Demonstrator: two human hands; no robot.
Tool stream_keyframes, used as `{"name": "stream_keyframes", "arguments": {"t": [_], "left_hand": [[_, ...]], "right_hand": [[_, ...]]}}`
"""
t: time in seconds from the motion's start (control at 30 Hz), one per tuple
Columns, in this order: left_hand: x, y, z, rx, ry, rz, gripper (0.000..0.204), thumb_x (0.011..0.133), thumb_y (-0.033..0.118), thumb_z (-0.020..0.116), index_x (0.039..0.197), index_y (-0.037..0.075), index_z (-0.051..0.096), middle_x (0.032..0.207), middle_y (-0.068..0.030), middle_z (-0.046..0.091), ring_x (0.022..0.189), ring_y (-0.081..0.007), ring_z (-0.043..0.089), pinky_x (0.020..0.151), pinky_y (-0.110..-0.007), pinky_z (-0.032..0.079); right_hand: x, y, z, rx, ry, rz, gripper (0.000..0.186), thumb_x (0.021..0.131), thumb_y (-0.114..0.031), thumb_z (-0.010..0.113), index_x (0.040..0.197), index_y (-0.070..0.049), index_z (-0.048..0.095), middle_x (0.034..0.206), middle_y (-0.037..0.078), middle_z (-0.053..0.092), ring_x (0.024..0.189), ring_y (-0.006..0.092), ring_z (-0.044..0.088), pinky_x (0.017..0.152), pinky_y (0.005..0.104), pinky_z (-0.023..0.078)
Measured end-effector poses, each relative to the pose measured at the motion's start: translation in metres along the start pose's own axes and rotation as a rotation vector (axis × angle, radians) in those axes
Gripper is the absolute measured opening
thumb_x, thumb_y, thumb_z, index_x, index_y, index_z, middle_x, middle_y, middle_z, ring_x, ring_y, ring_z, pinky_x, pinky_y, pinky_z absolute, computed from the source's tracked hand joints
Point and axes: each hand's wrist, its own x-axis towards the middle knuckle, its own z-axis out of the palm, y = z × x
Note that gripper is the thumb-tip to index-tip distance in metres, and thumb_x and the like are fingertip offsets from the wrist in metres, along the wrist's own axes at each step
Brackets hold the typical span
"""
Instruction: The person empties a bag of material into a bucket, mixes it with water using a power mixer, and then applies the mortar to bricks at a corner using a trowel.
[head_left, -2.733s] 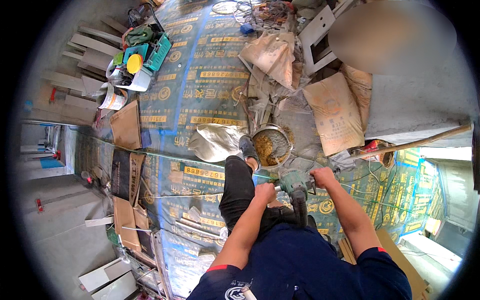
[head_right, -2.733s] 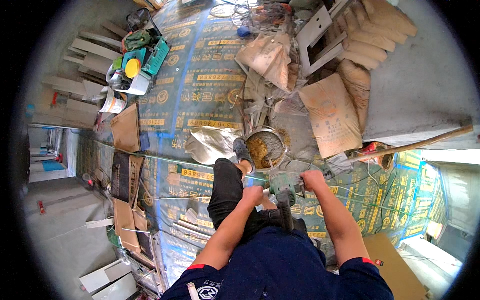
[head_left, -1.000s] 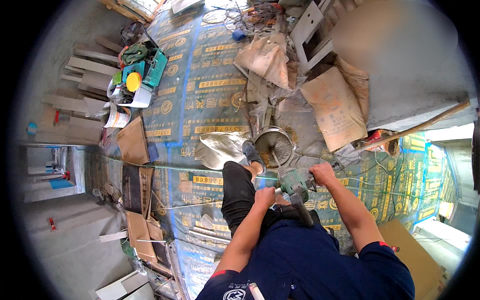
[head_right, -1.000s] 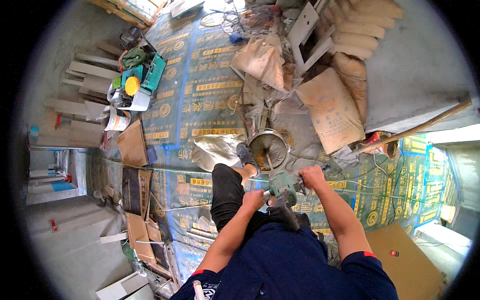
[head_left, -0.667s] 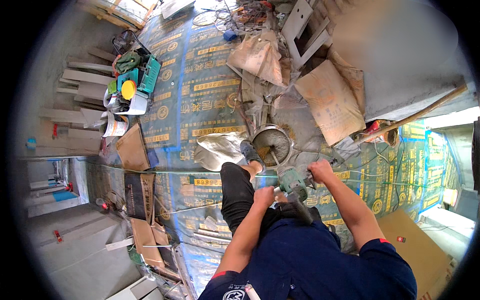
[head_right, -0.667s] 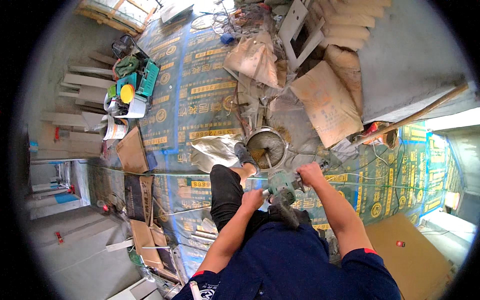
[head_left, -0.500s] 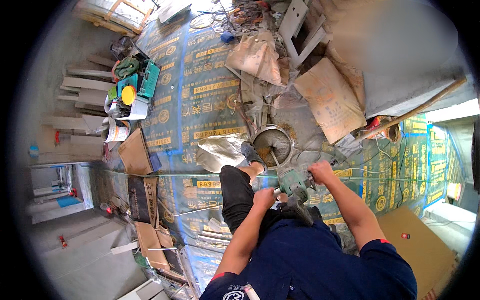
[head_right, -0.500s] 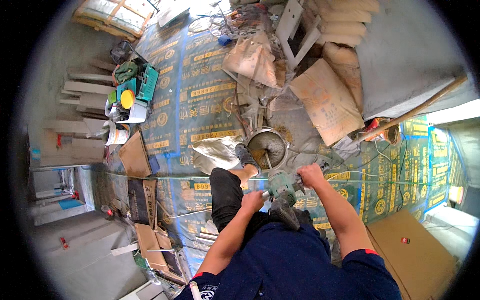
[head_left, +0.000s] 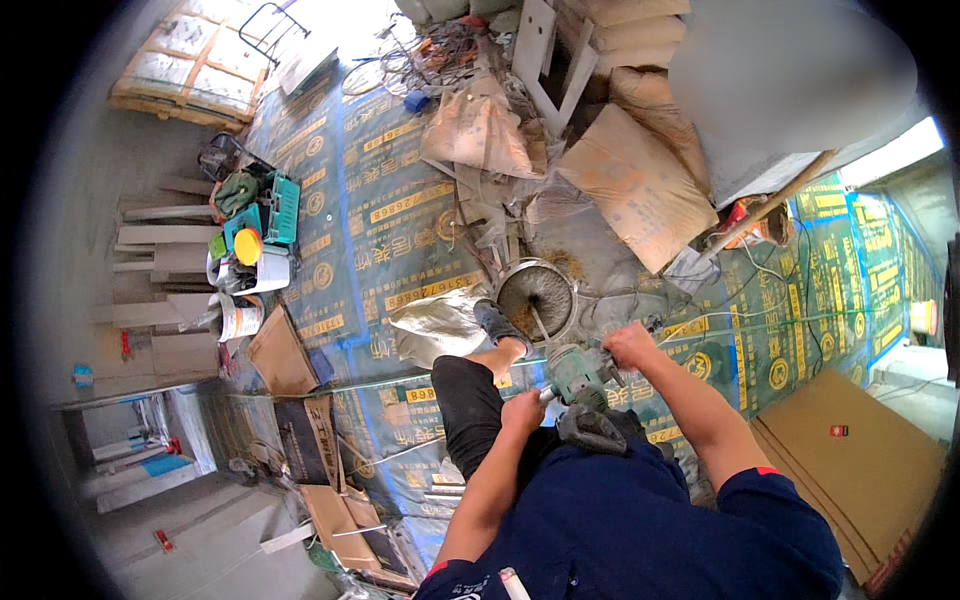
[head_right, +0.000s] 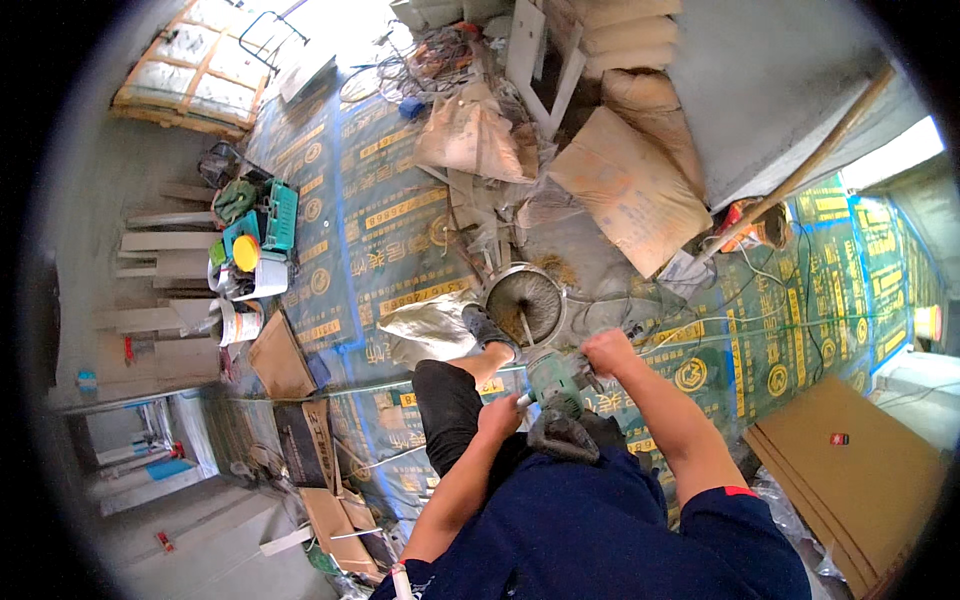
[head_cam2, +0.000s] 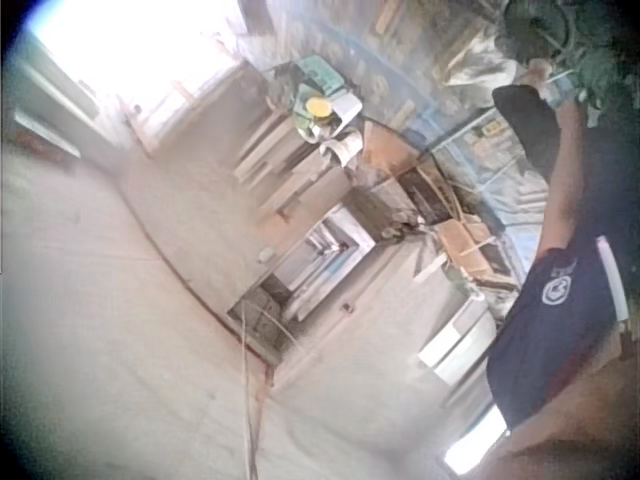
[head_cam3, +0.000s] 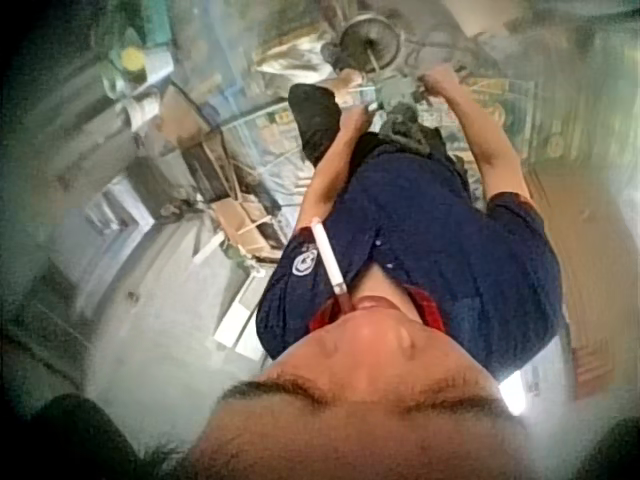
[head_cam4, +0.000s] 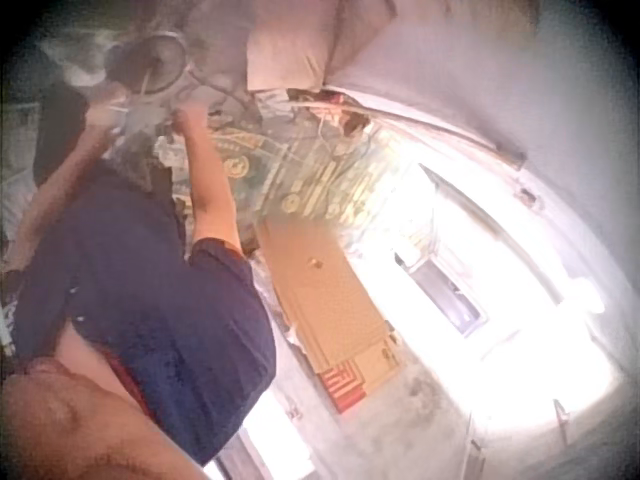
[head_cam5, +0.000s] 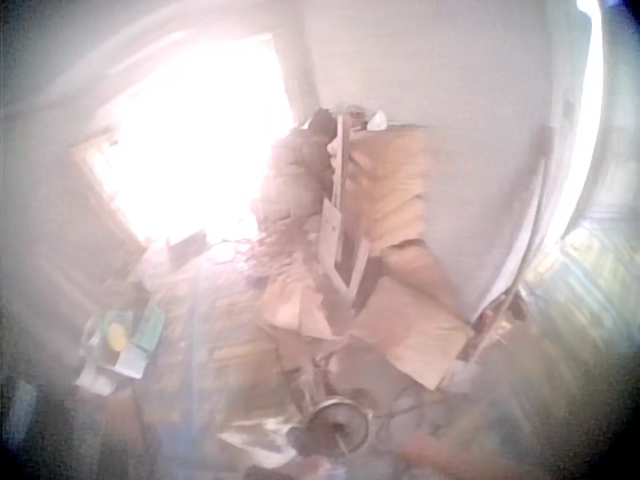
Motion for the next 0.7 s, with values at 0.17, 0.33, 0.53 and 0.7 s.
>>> {"name": "stream_keyframes", "arguments": {"t": [0.17, 0.33, 0.53, 0.7], "left_hand": [[-0.001, -0.004, 0.005, 0.040, -0.057, -0.005, 0.025, 0.088, 0.031, 0.058, 0.098, 0.009, 0.062, 0.090, -0.0160, 0.069, 0.086, -0.0361, 0.066, 0.071, -0.048, 0.052], [-0.002, 0.003, -0.002, 0.076, -0.093, -0.021, 0.023, 0.087, 0.029, 0.057, 0.097, 0.009, 0.063, 0.091, -0.0170, 0.068, 0.086, -0.0366, 0.066, 0.071, -0.048, 0.052], [-0.005, -0.001, 0.001, 0.073, -0.062, -0.024, 0.022, 0.086, 0.028, 0.058, 0.096, 0.009, 0.062, 0.093, -0.0171, 0.068, 0.088, -0.0370, 0.065, 0.073, -0.049, 0.051], [-0.007, 0.003, -0.004, 0.062, -0.055, -0.014, 0.021, 0.085, 0.026, 0.060, 0.095, 0.008, 0.062, 0.092, -0.0173, 0.068, 0.089, -0.0372, 0.065, 0.073, -0.049, 0.051]], "right_hand": [[-0.005, -0.003, 0.021, 0.062, -0.028, 0.024, 0.023, 0.068, -0.015, 0.067, 0.090, -0.018, 0.068, 0.092, 0.005, 0.070, 0.090, 0.0251, 0.069, 0.067, 0.0399, 0.053], [-0.012, -0.003, 0.038, 0.115, -0.016, 0.053, 0.024, 0.067, -0.016, 0.067, 0.091, -0.017, 0.068, 0.092, 0.006, 0.070, 0.090, 0.0251, 0.068, 0.067, 0.0408, 0.053], [-0.014, -0.007, 0.035, 0.139, -0.001, 0.058, 0.028, 0.063, -0.015, 0.070, 0.091, -0.018, 0.067, 0.090, 0.006, 0.070, 0.090, 0.0259, 0.068, 0.067, 0.0415, 0.053], [-0.013, -0.007, 0.038, 0.144, 0.013, 0.059, 0.029, 0.062, -0.015, 0.070, 0.091, -0.018, 0.067, 0.090, 0.006, 0.069, 0.090, 0.0266, 0.068, 0.067, 0.0416, 0.053]]}}
